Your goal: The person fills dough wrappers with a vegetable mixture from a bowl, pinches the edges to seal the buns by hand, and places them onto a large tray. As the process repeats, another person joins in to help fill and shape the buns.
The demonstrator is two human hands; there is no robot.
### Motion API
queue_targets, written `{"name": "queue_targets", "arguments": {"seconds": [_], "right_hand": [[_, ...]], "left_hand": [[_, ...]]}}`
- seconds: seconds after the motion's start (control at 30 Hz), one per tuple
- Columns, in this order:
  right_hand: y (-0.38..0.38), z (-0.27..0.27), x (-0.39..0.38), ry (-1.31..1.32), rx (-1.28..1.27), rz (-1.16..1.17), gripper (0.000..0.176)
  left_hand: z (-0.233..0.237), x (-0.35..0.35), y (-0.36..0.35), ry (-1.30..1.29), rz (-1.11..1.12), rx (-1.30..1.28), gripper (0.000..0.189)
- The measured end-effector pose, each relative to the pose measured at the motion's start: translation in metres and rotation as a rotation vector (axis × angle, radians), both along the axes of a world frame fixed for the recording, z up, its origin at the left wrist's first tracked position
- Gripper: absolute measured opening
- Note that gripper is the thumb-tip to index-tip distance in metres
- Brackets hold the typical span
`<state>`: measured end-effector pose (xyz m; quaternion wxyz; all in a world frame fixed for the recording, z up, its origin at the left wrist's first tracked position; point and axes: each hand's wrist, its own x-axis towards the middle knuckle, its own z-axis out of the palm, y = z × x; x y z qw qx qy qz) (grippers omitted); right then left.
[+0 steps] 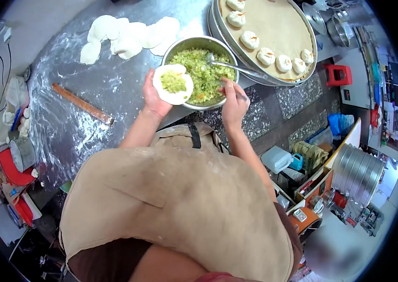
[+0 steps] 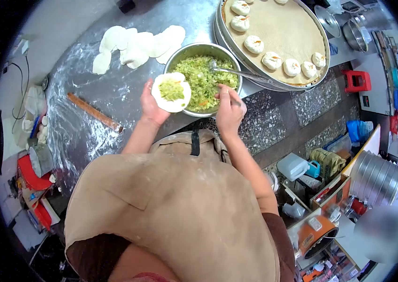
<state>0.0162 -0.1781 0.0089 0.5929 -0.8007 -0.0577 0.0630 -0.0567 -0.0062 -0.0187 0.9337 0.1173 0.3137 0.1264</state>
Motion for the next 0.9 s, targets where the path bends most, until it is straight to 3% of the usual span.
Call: {"name": "queue_targets", "arguments": {"seconds": [0.03,0.07,0.17,0.27,0.43,0.57,0.63,0.67,0.77,0.9], "right_hand": [[0.003,0.008,-0.009,-0.084,0.055,-0.016,0.023],[0.005,0.001,-0.014,-0.36,0.05,0.001,0.02],[0.0,-0.015,-0.025,-0.873,-0.207,0.195,0.029],[0.0,-0.029,-0.033,-1.032,-0.359,0.267,0.04],[-0.002,-0.025,-0.028,-1.115,-0.409,0.189,0.037],[-0.003,-0.026,-0.023,-1.153,-0.42,0.34,0.037],[-0.009,-0.019,-0.022,-1.105,-0.402,0.163,0.038],[-0.015,-0.022,-0.018,-1.026,-0.435,0.195,0.039],[-0.02,-0.031,-0.005,-0.755,-0.672,0.613,0.038],[0.003,-0.002,-0.004,-0.638,-0.426,0.506,0.031]], "left_hand": [[0.002,0.006,-0.005,-0.006,-0.003,0.0,0.059],[0.004,0.012,-0.01,-0.052,-0.034,-0.037,0.06],[0.02,0.03,-0.023,-0.12,-0.084,-0.081,0.06],[0.021,0.046,-0.026,-0.13,-0.047,-0.058,0.057],[0.022,0.05,-0.025,-0.147,-0.054,-0.03,0.055],[0.018,0.046,-0.017,-0.116,-0.062,-0.025,0.055],[0.015,0.037,-0.007,-0.116,-0.058,-0.03,0.055],[0.015,0.033,-0.001,-0.108,-0.07,-0.033,0.054],[0.016,0.017,0.01,-0.128,-0.135,-0.047,0.049],[0.014,0.002,0.013,-0.142,-0.184,-0.058,0.044]]}}
